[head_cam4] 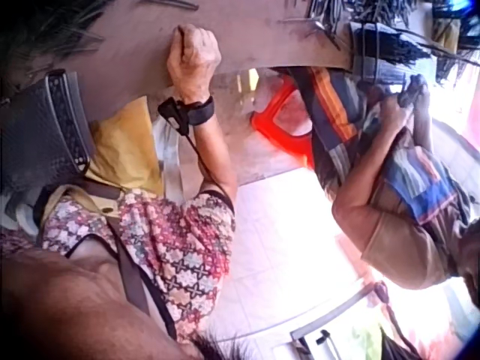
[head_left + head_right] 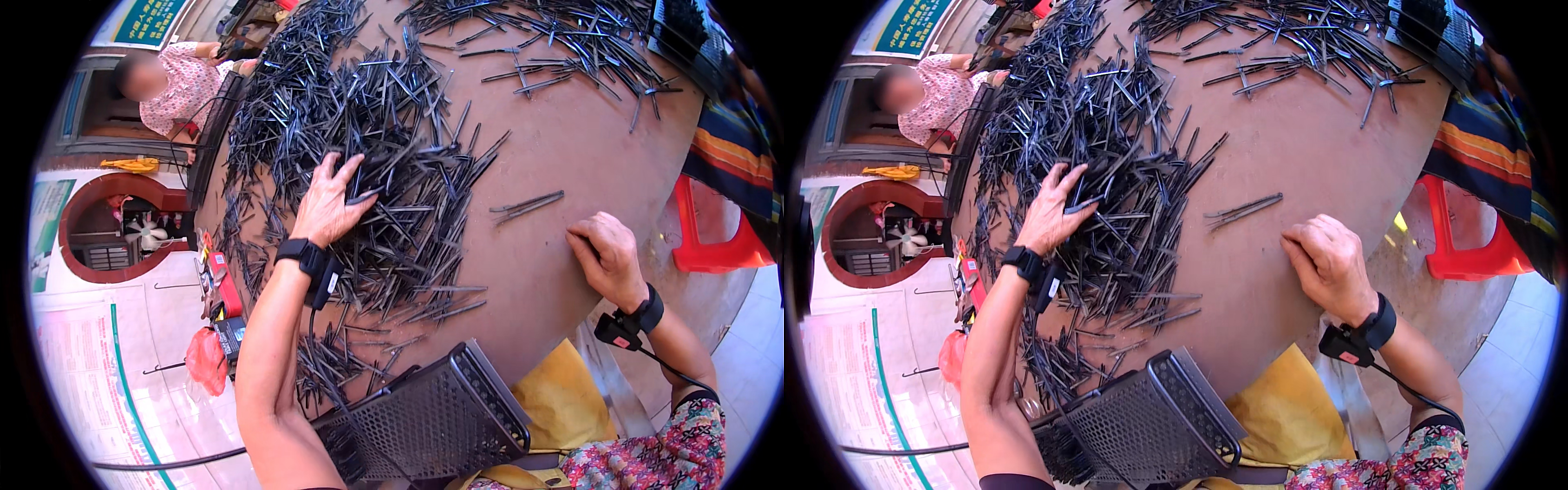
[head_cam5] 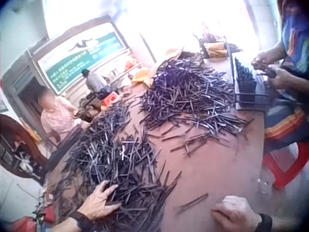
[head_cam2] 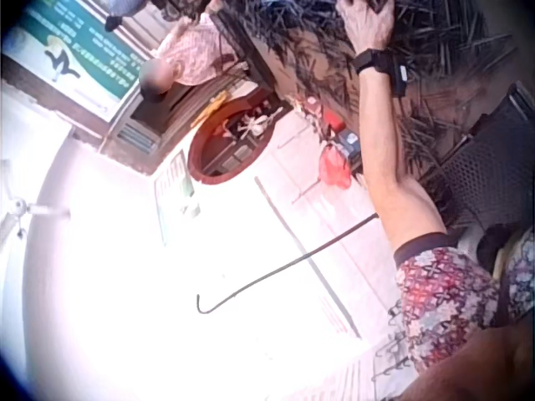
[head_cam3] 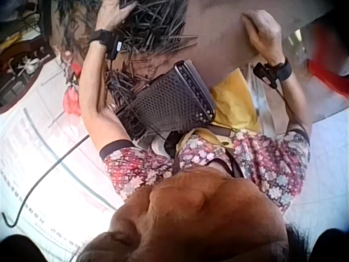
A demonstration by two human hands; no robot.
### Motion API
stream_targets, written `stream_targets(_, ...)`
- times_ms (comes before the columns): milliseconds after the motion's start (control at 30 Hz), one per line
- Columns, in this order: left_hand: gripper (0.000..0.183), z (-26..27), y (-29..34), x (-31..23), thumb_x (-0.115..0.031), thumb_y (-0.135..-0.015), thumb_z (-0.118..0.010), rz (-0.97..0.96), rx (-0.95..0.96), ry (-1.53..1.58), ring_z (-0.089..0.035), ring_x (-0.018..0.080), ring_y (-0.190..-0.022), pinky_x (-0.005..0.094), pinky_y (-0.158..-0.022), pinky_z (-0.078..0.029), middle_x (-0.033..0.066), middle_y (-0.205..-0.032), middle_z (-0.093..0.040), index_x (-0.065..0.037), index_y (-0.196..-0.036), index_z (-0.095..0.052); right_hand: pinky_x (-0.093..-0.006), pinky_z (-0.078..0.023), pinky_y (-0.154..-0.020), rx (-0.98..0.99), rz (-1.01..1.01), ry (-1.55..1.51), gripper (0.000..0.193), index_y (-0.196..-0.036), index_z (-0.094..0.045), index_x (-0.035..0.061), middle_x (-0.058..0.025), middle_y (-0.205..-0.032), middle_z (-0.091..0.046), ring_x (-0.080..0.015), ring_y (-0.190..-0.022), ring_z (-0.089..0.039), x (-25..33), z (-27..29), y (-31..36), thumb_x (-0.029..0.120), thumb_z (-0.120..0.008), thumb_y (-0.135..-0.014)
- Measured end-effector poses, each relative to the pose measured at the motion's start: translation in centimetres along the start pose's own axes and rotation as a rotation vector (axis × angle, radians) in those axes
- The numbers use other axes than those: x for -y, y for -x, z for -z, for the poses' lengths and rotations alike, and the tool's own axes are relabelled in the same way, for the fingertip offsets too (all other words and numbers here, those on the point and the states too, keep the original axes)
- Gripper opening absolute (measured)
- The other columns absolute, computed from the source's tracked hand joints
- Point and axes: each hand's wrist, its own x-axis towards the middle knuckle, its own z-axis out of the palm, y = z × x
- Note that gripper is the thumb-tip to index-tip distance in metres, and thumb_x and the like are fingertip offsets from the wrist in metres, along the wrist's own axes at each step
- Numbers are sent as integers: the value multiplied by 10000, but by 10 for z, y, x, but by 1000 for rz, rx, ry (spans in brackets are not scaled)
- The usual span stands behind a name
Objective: The person sorts through a pile of black rubber strips on a table, picking them up and inserting them into the holes of a black plastic rack.
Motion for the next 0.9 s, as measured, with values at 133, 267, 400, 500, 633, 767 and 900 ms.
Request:
stream_targets(133, 649, 7, 61, -8, -351, -765, -645, 72, 80, 90, -361, 415, -1232, 413, -1009, -346, 254, -1364, -308, -154, -1333, -400, -360, -448, -603, -11, 4, 16, 76, -781, -567, -3, -135, -695, -553, -306, -654, -550, -2, -1, 3, -10, -618, -726)
stream_targets(267, 666, 22, 119, -18, -343, -763, -641, 184, 221, 140, -376, 429, -1221, 407, -1004, -354, 280, -1378, -280, -174, -1351, -378, -368, -455, -615, -22, 12, 25, 68, -793, -570, 2, -142, -706, -560, -315, -680, -561, -6, -3, 6, 7, -612, -739)
stream_targets(400, 707, 34, 170, -13, -383, -755, -637, 199, 400, 86, -377, 391, -1236, 405, -1014, -342, 227, -1399, -291, -171, -1367, -356, -370, -458, -632, -45, 33, 35, 66, -791, -563, 4, -141, -719, -566, -315, -702, -568, -11, -6, 7, 27, -609, -751)
stream_targets(500, 625, 49, 181, -5, -390, -757, -654, 279, 390, 282, -485, 343, -1160, 384, -955, -404, 218, -1303, -444, -107, -1284, -475, -370, -458, -641, -45, 30, 25, 69, -790, -554, 9, -140, -729, -568, -317, -713, -569, -9, -6, 7, 44, -605, -760)
stream_targets(633, 649, 65, 151, -10, -341, -719, -698, 326, 142, 235, -490, 307, -1163, 358, -960, -405, 218, -1231, -514, 21, -1220, -499, -369, -459, -645, -56, 47, 54, 61, -796, -552, 16, -140, -735, -567, -320, -722, -568, -12, -8, 9, 51, -593, -768)
stream_targets(767, 1036, 38, 121, -28, -488, -593, -750, 115, 218, -39, -274, 371, -1307, 385, -1079, -241, 260, -1372, -331, 66, -1339, -292, -370, -462, -648, -59, 48, 83, 61, -797, -553, 17, -140, -735, -567, -321, -728, -569, -10, -8, 9, 55, -590, -768)
stream_targets(900, 1115, 12, 105, -38, -454, -515, -810, -20, 226, -231, -303, 357, -1290, 409, -1058, -276, 236, -1353, -356, 48, -1351, -269, -371, -463, -652, -62, 54, 130, 66, -800, -555, 15, -143, -740, -569, -322, -731, -569, -7, -9, 9, 62, -589, -769)
